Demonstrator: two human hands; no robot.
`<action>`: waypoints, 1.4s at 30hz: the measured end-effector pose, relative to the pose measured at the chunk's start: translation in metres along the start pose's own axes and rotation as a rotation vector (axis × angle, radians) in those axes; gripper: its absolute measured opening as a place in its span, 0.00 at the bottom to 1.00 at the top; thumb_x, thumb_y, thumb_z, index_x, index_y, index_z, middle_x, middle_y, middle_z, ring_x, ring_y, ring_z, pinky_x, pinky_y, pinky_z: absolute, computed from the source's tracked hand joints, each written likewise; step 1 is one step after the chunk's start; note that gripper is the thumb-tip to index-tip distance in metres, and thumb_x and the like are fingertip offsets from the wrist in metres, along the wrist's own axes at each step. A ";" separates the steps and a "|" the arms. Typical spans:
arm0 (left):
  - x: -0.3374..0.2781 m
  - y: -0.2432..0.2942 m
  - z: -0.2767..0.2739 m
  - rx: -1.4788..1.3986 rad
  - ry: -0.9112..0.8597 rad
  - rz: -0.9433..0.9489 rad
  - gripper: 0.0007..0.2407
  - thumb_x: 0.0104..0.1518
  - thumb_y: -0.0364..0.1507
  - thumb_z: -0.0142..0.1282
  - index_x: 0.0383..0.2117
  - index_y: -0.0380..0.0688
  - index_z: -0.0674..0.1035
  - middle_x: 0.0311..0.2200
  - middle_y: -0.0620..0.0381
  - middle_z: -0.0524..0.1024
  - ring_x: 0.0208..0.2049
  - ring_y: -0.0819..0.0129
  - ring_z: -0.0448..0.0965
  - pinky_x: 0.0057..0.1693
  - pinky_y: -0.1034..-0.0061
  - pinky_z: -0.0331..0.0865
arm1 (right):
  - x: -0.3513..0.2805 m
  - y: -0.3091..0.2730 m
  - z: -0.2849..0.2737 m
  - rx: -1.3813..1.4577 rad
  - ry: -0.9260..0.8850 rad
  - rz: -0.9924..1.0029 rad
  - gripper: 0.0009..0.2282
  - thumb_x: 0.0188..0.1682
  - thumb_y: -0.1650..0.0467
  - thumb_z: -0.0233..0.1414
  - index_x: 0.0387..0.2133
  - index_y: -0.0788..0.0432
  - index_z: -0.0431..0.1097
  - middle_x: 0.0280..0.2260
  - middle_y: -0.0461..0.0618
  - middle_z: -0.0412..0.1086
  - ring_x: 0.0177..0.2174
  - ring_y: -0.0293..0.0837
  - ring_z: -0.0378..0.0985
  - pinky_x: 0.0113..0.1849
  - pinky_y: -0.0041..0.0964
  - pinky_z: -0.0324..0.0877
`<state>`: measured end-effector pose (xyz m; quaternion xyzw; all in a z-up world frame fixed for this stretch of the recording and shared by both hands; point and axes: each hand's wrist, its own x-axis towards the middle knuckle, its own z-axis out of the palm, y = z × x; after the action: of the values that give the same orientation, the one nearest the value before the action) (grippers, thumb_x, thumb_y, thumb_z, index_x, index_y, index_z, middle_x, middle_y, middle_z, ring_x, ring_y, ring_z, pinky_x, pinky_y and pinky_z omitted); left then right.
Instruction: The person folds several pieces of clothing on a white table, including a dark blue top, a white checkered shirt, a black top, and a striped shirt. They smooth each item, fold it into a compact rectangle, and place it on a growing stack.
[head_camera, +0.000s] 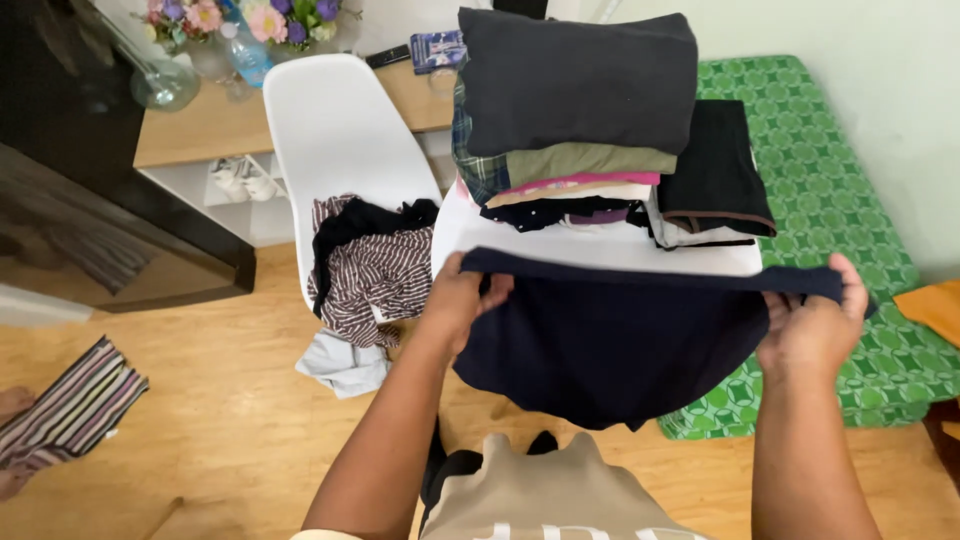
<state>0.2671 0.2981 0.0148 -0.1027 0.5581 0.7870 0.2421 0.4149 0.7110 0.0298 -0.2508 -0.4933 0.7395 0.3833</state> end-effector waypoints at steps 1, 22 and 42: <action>0.005 -0.005 0.001 0.000 0.006 0.001 0.15 0.65 0.26 0.45 0.56 0.32 0.69 0.40 0.42 0.80 0.38 0.58 0.83 0.43 0.70 0.80 | -0.004 0.005 0.010 0.002 -0.004 0.004 0.21 0.56 0.80 0.40 0.62 0.52 0.60 0.52 0.56 0.67 0.45 0.50 0.79 0.45 0.46 0.80; -0.022 -0.131 0.016 1.683 -0.230 -0.179 0.36 0.61 0.49 0.51 0.73 0.68 0.44 0.73 0.44 0.23 0.74 0.41 0.23 0.73 0.50 0.33 | -0.083 0.159 -0.054 -1.723 -0.722 0.018 0.35 0.46 0.49 0.52 0.68 0.33 0.48 0.73 0.53 0.32 0.69 0.66 0.28 0.63 0.65 0.35; -0.005 -0.095 0.017 1.578 -0.105 -0.166 0.42 0.54 0.45 0.63 0.72 0.76 0.45 0.74 0.52 0.30 0.74 0.46 0.30 0.72 0.49 0.41 | -0.043 0.154 -0.007 -1.667 -0.633 0.117 0.56 0.33 0.49 0.65 0.72 0.51 0.36 0.72 0.61 0.26 0.70 0.61 0.28 0.64 0.57 0.36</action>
<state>0.3208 0.3375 -0.0553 0.0954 0.9292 0.1425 0.3273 0.3963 0.6458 -0.1154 -0.2569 -0.9397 0.1937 -0.1161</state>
